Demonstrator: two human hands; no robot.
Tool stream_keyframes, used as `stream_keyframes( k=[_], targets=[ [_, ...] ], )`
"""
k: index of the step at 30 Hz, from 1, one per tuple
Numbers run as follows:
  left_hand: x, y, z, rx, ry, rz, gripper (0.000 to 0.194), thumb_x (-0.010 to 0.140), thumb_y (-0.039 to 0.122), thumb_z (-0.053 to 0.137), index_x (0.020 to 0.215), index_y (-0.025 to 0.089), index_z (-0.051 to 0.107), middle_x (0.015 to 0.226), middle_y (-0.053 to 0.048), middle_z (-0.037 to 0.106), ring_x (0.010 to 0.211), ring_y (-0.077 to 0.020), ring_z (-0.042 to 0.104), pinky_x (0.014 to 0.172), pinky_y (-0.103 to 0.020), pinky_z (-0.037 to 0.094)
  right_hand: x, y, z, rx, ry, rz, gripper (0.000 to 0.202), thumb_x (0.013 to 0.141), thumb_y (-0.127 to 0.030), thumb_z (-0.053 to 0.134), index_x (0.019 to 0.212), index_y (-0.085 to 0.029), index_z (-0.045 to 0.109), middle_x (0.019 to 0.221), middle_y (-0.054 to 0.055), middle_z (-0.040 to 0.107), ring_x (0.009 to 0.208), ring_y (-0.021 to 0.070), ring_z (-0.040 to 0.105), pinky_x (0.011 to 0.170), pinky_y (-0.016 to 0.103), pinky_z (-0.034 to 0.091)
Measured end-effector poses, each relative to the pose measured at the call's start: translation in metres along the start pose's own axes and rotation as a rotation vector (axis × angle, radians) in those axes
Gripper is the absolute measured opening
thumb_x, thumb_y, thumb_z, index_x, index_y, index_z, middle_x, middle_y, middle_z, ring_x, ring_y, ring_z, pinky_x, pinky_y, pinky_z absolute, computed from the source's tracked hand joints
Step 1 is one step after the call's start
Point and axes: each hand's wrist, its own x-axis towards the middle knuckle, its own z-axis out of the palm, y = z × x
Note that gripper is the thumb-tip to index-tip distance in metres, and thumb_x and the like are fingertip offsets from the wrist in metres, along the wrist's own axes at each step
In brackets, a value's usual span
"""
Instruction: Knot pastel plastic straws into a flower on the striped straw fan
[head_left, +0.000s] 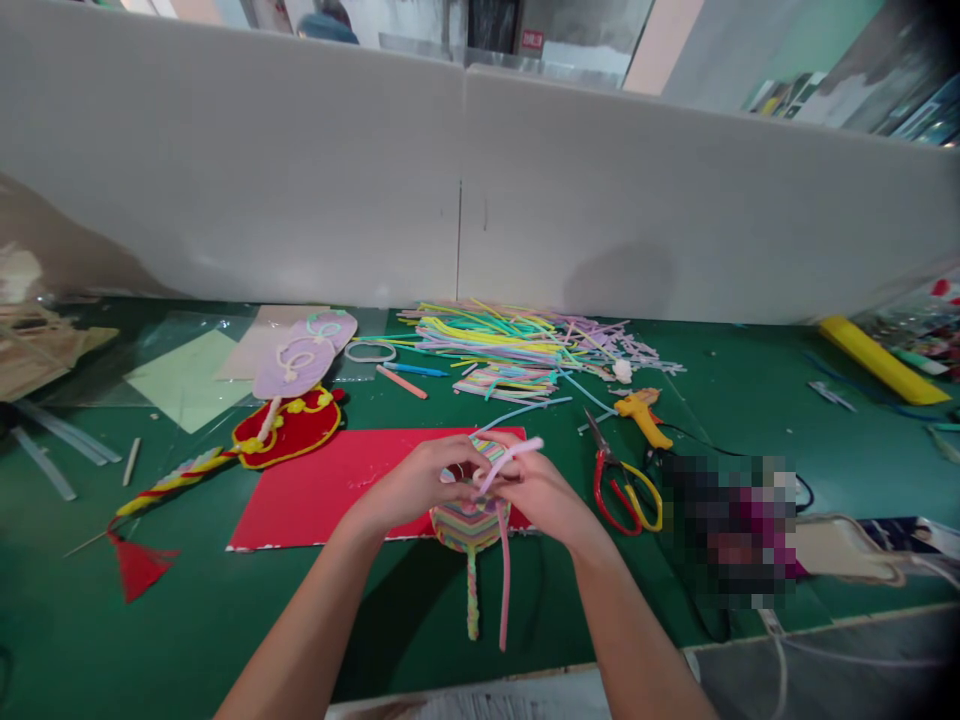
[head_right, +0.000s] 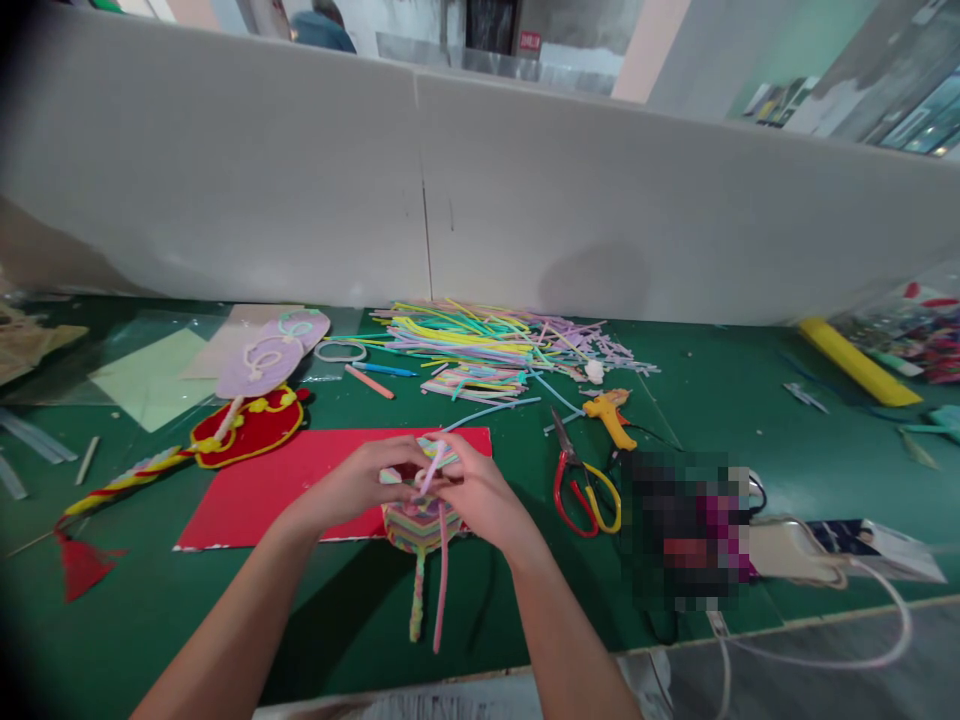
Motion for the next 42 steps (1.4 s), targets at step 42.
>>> stream_keyframes(
  k=[42],
  targets=[
    [-0.001, 0.007, 0.024, -0.19, 0.469, -0.297, 0.01, 0.073, 0.026, 0.056, 0.071, 0.016, 0.056, 0.071, 0.0, 0.058, 0.068, -0.0122, 0.055, 0.06, -0.021, 0.044, -0.003, 0.007, 0.007, -0.119, 0.146, -0.132, 0.023, 0.068, -0.018, 0.067, 0.089, -0.021, 0.057, 0.082, 0.001, 0.069, 0.082, 0.0187, 0.064, 0.077, 0.032, 0.048]
  ],
)
